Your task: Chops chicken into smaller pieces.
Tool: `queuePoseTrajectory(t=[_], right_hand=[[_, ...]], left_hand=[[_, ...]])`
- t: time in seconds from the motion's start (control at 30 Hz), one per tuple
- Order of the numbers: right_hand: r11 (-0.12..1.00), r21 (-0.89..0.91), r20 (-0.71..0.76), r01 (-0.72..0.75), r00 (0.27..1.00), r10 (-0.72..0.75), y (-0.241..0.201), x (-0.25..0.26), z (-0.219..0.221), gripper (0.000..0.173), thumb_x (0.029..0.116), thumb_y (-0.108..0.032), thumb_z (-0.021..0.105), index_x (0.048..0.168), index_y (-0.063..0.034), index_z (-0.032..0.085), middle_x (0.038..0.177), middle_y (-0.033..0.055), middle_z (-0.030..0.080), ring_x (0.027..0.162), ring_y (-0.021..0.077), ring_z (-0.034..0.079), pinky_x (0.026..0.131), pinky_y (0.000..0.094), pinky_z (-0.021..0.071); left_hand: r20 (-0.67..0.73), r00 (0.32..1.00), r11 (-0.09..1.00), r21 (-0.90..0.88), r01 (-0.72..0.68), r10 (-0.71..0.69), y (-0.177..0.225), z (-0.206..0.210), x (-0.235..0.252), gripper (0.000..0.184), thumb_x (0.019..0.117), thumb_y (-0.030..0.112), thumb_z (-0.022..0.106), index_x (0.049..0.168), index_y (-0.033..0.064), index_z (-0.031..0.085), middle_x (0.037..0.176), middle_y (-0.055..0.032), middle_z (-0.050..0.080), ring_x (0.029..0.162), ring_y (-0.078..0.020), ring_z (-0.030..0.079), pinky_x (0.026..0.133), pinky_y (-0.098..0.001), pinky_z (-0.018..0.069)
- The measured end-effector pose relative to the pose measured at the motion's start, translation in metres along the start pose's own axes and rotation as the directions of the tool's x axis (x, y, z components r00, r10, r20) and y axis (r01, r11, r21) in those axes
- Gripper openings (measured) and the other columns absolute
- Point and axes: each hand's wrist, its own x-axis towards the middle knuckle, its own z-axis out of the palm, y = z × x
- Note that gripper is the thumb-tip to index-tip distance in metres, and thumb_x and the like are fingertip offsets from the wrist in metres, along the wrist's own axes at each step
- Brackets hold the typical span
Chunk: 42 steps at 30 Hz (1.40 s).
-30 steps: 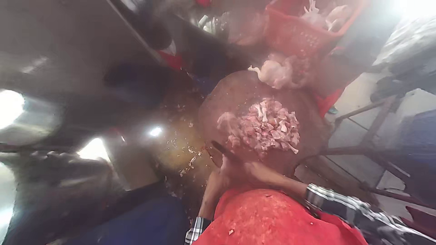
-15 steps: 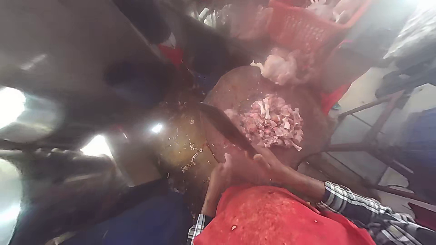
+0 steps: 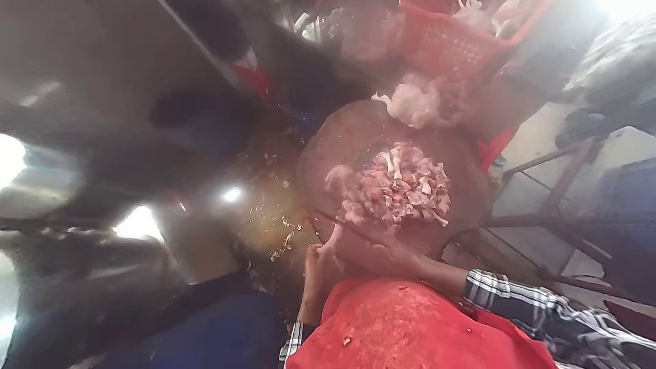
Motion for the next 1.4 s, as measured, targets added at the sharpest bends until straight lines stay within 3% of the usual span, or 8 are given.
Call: queuePoseTrajectory(t=[0.1, 0.3, 0.5, 0.67, 0.83, 1.1, 1.27, 1.4], right_hand=[[0.868, -0.285, 0.164, -0.408, 0.871, 0.463, 0.035, 0.004, 0.008, 0.068, 0.1034, -0.068, 0.028, 0.122, -0.0124, 0.061, 0.100, 0.0154, 0.070, 0.096, 0.0347, 0.070, 0.083, 0.0631, 0.0548], [0.964, 0.072, 0.164, -0.255, 0.957, 0.241, 0.006, -0.008, 0.020, 0.063, 0.1061, -0.063, 0.027, 0.124, -0.0122, 0.061, 0.093, 0.0067, 0.064, 0.084, 0.0174, 0.064, 0.080, 0.0433, 0.0557], [0.855, -0.068, 0.337, -0.515, 0.794, 0.506, 0.052, 0.000, 0.006, 0.070, 0.1065, -0.064, 0.023, 0.118, -0.0084, 0.064, 0.093, 0.0129, 0.065, 0.079, 0.0263, 0.064, 0.073, 0.0502, 0.0544], [0.948, -0.002, 0.044, -0.320, 0.947, 0.319, -0.016, 0.015, -0.020, 0.065, 0.1052, -0.065, 0.025, 0.121, -0.0131, 0.061, 0.086, 0.0074, 0.062, 0.078, 0.0221, 0.064, 0.073, 0.0472, 0.0558], [0.957, 0.249, -0.205, 0.150, 0.974, -0.099, -0.048, 0.002, 0.008, 0.082, 0.0992, -0.076, 0.026, 0.120, -0.0049, 0.062, 0.084, 0.0028, 0.061, 0.072, 0.0087, 0.059, 0.066, 0.0305, 0.0553], [0.830, -0.198, 0.316, -0.522, 0.767, 0.558, 0.025, -0.001, 0.044, 0.074, 0.1037, -0.069, 0.027, 0.108, -0.0035, 0.062, 0.092, 0.0180, 0.065, 0.088, 0.0341, 0.067, 0.079, 0.0591, 0.0540], [0.789, 0.055, 0.334, -0.612, 0.756, 0.563, 0.031, 0.005, 0.056, 0.062, 0.1038, -0.063, 0.041, 0.111, -0.0048, 0.061, 0.082, 0.0117, 0.060, 0.071, 0.0248, 0.062, 0.068, 0.0484, 0.0539], [0.696, 0.238, 0.161, -0.677, 0.735, 0.659, 0.044, -0.018, 0.050, 0.051, 0.1064, -0.051, 0.046, 0.116, -0.0040, 0.063, 0.088, 0.0129, 0.063, 0.077, 0.0246, 0.063, 0.074, 0.0485, 0.0544]], left_hand=[[0.011, 0.999, 0.983, -0.178, 0.049, -0.048, -0.009, 0.001, -0.006, 0.042, 0.1001, 0.023, 0.067, 0.132, -0.0009, 0.055, 0.106, -0.0194, 0.070, 0.087, -0.0276, 0.073, 0.078, -0.0456, 0.0639], [-0.005, 1.000, 0.979, -0.204, 0.006, -0.007, -0.011, 0.007, -0.014, 0.036, 0.0997, 0.018, 0.067, 0.129, -0.0004, 0.058, 0.104, -0.0175, 0.071, 0.086, -0.0258, 0.073, 0.078, -0.0433, 0.0640], [-0.046, 0.994, 0.979, -0.172, -0.107, 0.100, 0.010, 0.014, -0.003, 0.029, 0.0976, 0.014, 0.069, 0.119, -0.0032, 0.059, 0.097, -0.0168, 0.071, 0.081, -0.0243, 0.073, 0.075, -0.0415, 0.0640], [-0.055, 0.966, 0.853, 0.484, -0.195, 0.252, 0.006, 0.021, 0.025, 0.028, 0.0948, 0.040, 0.070, 0.110, 0.0170, 0.076, 0.104, -0.0064, 0.070, 0.094, -0.0212, 0.067, 0.087, -0.0477, 0.0562], [-0.080, 0.981, 0.923, 0.361, -0.135, 0.175, -0.005, -0.003, 0.006, 0.031, 0.1015, 0.030, 0.062, 0.123, 0.0080, 0.069, 0.107, -0.0112, 0.073, 0.099, -0.0236, 0.070, 0.092, -0.0491, 0.0566], [-0.362, 0.900, 0.960, 0.224, -0.169, 0.243, -0.016, -0.069, -0.011, 0.029, 0.1057, 0.023, 0.055, 0.127, 0.0062, 0.065, 0.113, -0.0109, 0.072, 0.103, -0.0191, 0.069, 0.093, -0.0439, 0.0571], [0.099, 0.948, 0.910, 0.266, -0.318, 0.302, 0.020, -0.015, -0.029, 0.039, 0.1026, 0.025, 0.059, 0.136, 0.0061, 0.061, 0.131, -0.0111, 0.066, 0.119, -0.0195, 0.065, 0.104, -0.0418, 0.0540], [0.545, 0.784, 0.799, 0.307, -0.517, 0.297, 0.026, 0.069, -0.021, 0.087, 0.0958, 0.053, 0.065, 0.162, 0.0092, 0.029, 0.171, -0.0147, 0.018, 0.155, -0.0244, 0.028, 0.123, -0.0461, 0.0349]])
